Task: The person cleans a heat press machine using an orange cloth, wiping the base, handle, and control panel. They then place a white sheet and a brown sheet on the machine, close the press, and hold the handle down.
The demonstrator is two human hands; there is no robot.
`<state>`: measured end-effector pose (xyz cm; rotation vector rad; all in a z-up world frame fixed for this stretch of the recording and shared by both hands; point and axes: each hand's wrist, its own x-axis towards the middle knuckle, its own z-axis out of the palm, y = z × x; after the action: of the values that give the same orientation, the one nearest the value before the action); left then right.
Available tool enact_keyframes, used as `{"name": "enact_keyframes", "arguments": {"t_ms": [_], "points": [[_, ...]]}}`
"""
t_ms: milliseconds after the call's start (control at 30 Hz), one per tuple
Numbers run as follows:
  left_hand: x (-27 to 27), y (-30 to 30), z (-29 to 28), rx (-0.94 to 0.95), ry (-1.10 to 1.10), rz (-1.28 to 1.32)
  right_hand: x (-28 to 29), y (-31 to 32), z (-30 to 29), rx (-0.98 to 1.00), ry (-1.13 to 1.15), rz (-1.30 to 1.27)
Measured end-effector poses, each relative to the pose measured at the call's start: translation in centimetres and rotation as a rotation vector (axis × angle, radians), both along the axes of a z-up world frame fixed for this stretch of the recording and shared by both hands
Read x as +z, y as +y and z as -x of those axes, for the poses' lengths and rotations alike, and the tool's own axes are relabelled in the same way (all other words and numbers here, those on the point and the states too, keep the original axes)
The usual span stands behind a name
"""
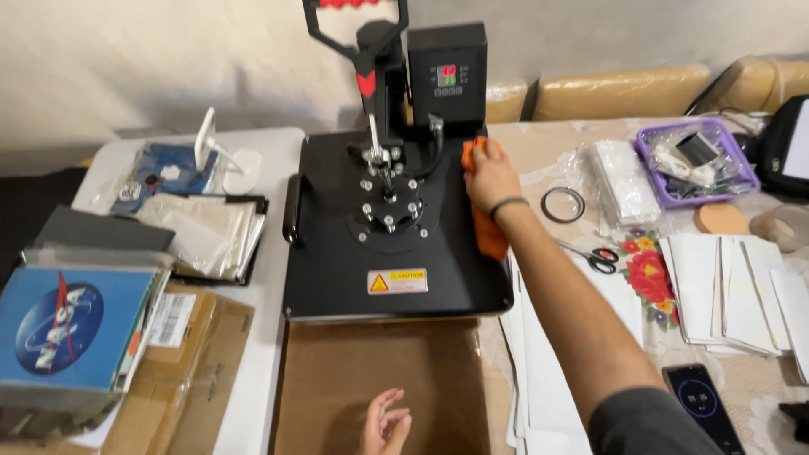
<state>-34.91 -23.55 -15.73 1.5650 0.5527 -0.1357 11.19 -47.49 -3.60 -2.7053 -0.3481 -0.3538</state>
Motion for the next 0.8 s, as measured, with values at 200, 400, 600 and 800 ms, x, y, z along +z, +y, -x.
{"name": "enact_keyframes", "arguments": {"t_ms": [200, 400, 600, 800], "points": [[-0.4, -2.0, 0.6, 0.052, -0.079, 0.023, 0.6, 0.6, 3.6, 0.014, 0.022, 0.071], [6.4, -2.6, -2.2, -0.113, -0.356, -0.125, 1.2, -0.4, 17.2, 0.162, -0.161, 0.095], [11.4, 0.2, -3.2, -0.129, -0.33, -0.101, 2.7, -2.0, 27.6, 0.108, 0.233, -0.328], [10.9, 9.2, -8.8, 0.028, -0.607, -0.994, 4.4, 7.4, 31.1, 0.256, 0.061, -0.404]]}}
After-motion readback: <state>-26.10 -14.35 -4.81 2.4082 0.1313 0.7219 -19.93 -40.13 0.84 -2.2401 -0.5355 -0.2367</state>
